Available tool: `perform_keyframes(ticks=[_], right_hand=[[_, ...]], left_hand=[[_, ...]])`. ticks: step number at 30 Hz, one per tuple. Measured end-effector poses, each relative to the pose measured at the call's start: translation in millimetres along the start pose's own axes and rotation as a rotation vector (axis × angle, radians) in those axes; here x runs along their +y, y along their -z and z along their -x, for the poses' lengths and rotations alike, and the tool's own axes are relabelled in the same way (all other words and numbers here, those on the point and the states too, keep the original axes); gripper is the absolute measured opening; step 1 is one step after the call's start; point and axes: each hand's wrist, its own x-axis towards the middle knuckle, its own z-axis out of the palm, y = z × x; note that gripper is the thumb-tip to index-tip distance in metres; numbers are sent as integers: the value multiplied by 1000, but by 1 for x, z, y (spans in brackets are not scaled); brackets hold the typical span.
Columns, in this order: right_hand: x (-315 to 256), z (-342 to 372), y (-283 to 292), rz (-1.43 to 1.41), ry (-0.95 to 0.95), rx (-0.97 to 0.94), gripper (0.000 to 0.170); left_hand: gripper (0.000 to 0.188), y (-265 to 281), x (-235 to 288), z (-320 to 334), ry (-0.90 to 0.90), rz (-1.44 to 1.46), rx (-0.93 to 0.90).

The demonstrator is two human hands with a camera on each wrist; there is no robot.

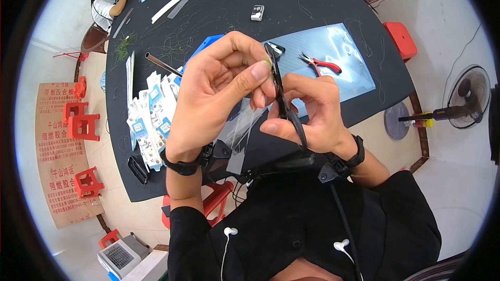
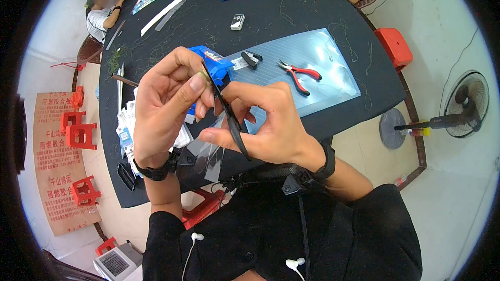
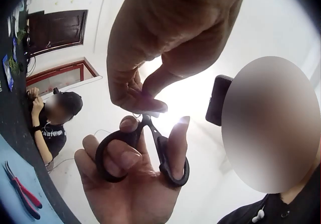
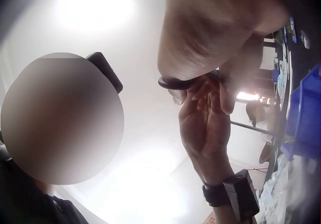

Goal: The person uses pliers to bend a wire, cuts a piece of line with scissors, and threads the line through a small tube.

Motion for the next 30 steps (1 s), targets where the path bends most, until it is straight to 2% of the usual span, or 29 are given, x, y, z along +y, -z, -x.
perform_keyframes(ticks=[30], right_hand=[[4,0,1,-6,28,0,37]], left_hand=[[15,1,-4,-2,-12,-14,26]])
